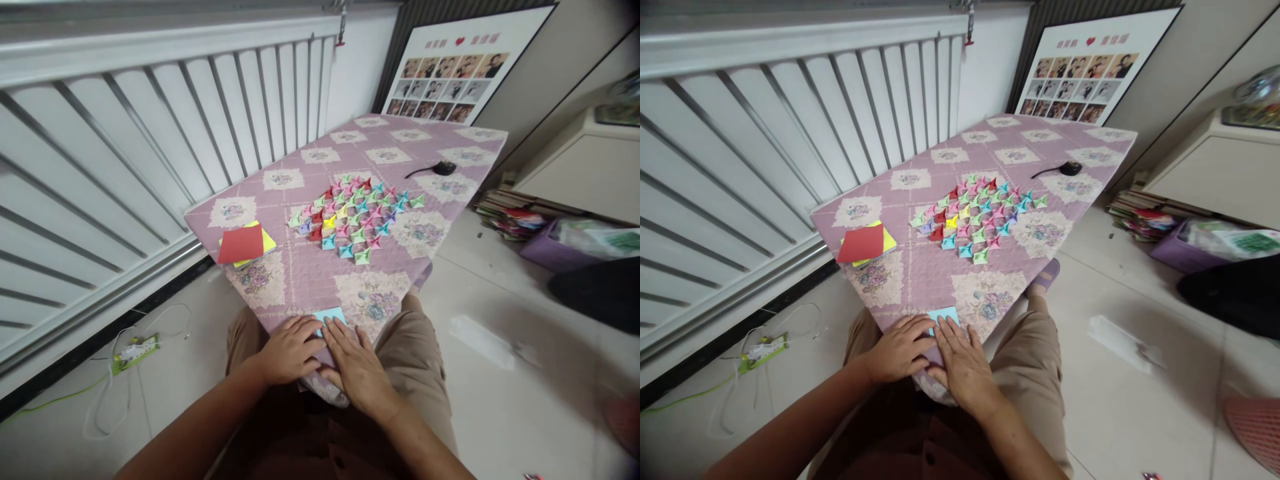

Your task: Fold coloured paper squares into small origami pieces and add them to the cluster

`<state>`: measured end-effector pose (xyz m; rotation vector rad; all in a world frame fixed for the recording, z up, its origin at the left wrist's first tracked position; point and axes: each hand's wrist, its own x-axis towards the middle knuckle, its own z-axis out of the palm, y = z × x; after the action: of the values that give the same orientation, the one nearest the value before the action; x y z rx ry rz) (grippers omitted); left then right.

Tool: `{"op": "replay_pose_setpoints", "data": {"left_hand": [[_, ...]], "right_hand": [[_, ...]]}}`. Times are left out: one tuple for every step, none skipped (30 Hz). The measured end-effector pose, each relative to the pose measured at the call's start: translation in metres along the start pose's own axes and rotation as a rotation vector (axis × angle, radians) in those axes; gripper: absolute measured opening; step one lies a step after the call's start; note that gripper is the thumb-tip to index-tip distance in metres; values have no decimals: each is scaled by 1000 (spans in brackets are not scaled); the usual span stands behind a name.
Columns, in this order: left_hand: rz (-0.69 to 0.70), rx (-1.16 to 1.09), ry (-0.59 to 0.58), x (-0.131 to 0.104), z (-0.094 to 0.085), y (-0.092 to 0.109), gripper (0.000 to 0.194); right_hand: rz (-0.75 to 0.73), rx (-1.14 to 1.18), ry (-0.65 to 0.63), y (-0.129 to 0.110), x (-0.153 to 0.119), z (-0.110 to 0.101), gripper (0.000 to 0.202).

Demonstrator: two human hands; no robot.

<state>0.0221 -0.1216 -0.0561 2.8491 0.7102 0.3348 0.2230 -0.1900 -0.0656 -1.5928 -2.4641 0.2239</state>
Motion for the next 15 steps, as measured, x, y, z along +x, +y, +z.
{"op": "replay_pose_setpoints", "data": {"left_hand": [[5, 2, -7, -2, 0, -2, 42], [8, 5, -15, -4, -1, -4, 45], [11, 8, -26, -5, -1, -6, 47], [14, 13, -39, -7, -1, -7, 50], [16, 18, -53, -8, -2, -9, 52], [19, 24, -67, -9, -3, -10, 53], [21, 30, -79, -9, -4, -12, 55], [25, 35, -90, -10, -5, -13, 56], [29, 39, -99, -10, -7, -14, 57], [32, 42, -107, -10, -8, -15, 57], [34, 43, -114, -10, -9, -16, 58], [32, 44, -119, -9, -9, -16, 58], [29, 44, -124, -9, -10, -16, 58], [22, 44, -128, -9, -10, -16, 59], [13, 44, -132, -9, -10, -16, 59]], "right_hand": [[1, -2, -6, 3, -2, 1, 70], [-2, -4, -9, 7, -5, 2, 70], [-7, -7, -7, 10, -7, 2, 70], [-10, -11, -3, 14, -10, 3, 70], [-11, -16, 3, 17, -13, 3, 69], [-9, -22, 9, 20, -16, 3, 69], [-4, -30, 14, 23, -19, 3, 69], [5, -37, 19, 25, -22, 3, 69], [13, -45, 22, 27, -24, 3, 69], [23, -53, 24, 28, -27, 3, 69], [34, -61, 26, 29, -29, 3, 68], [46, -68, 29, 29, -32, 3, 66], [58, -73, 36, 30, -34, 4, 64], [72, -77, 45, 30, -36, 4, 62], [89, -79, 60, 30, -38, 5, 60]]}}
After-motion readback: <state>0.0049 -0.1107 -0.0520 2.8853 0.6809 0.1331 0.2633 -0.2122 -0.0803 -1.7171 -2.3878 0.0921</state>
